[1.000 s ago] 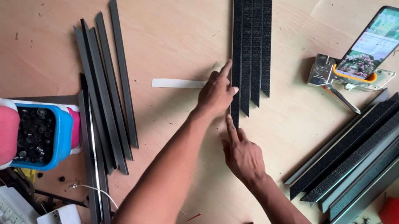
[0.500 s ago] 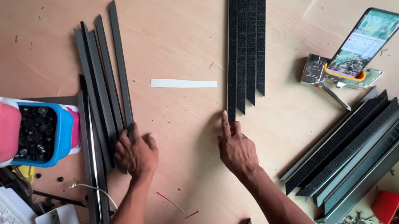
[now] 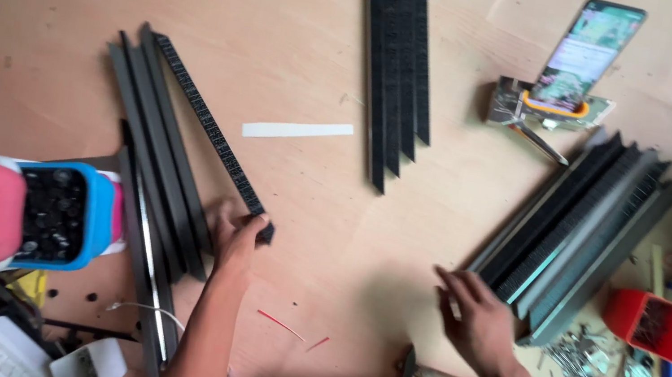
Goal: Assembling black picture frame segments using a hammer and joining hardware.
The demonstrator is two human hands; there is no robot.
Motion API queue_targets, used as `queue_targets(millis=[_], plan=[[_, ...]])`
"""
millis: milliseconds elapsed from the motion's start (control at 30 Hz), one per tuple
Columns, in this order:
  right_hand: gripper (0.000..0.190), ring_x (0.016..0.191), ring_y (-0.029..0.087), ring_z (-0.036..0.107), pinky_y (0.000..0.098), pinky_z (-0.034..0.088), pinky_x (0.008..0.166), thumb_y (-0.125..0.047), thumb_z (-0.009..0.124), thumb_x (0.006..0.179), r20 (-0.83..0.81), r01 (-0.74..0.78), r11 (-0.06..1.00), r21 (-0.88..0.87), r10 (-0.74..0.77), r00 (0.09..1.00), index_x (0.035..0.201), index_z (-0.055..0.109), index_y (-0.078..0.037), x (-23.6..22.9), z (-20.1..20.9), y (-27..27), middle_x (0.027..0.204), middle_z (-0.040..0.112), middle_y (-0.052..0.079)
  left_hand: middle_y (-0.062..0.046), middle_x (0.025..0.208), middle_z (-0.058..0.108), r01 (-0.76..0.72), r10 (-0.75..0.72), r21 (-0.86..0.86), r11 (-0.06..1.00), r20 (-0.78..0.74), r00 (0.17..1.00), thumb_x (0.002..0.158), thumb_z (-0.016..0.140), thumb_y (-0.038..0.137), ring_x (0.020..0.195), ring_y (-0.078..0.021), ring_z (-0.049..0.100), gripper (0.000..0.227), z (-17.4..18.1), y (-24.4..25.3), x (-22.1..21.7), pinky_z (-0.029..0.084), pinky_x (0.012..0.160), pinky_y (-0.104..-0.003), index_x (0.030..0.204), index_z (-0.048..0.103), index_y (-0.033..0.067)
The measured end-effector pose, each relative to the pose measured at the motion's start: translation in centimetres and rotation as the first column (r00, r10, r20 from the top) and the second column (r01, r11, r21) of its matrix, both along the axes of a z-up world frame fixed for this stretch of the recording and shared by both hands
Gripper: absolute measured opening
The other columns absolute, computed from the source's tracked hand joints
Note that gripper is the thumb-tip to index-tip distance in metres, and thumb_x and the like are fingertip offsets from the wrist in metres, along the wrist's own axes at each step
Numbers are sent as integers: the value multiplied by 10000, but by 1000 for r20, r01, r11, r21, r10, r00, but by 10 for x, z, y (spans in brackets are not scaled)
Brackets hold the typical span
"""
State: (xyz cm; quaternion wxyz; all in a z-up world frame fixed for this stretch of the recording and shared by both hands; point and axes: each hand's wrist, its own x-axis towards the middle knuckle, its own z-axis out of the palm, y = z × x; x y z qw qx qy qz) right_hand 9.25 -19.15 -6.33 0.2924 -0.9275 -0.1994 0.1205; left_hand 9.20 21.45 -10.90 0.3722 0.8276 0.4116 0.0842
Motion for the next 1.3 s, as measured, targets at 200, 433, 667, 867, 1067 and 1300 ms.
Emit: queue_targets(millis=[200,433,667,867,1067,1300], plan=[[342,789,184,706,333,614,597,-174,672,953,182,291,957,4,-287,940,1293,683,-139,5,43,-29,1057,704,80,-12,1016,637,215,101,-770,601,339,935,819,766,101,867,-112,617,586,48,-106,-31,524,724,-262,1371,570,88],[506,1169,292,576,523,538,927,-430,580,912,739,100,981,-168,58,671,1355,564,-186,31,135,30,1283,572,159,-12,989,666,624,-549,-507,595,310,776,980,652,218,837,-123,627,311,73,-131,-29,552,753,-257,1257,675,79],[366,542,114,479,285,423,466,-468,374,1095,-248,-294,769,-567,180,952,1168,541,-150,17,104,27,679,512,-7,-98,1091,708,847,-848,61,529,72,524,932,691,216,1051,-250,628,304,103,-91,-7,488,946,-366,1206,726,88],[449,374,65,379,258,299,301,-525,421,1061,-128,238,714,-658,-418,899,1021,589,-110,59,70,-45,551,507,-12,-143,1190,670,645,-628,30,763,270,730,958,665,158,1062,-250,657,419,106,-108,-9,545,925,-380,1367,609,87],[707,529,217,622,368,538,454,-686,716,872,-44,445,725,-525,-546,837,994,686,10,66,7,-100,715,692,155,-95,1234,692,735,-705,-266,624,215,676,970,631,206,1054,-194,703,383,58,-153,-26,615,914,-357,1350,624,158],[538,586,234,659,386,570,556,-510,689,902,-252,434,721,-540,-631,734,998,789,10,57,14,-105,777,718,156,-103,1196,724,768,-744,-444,461,278,607,1001,614,247,1032,-200,722,347,62,-194,-29,602,927,-367,1326,641,129]])
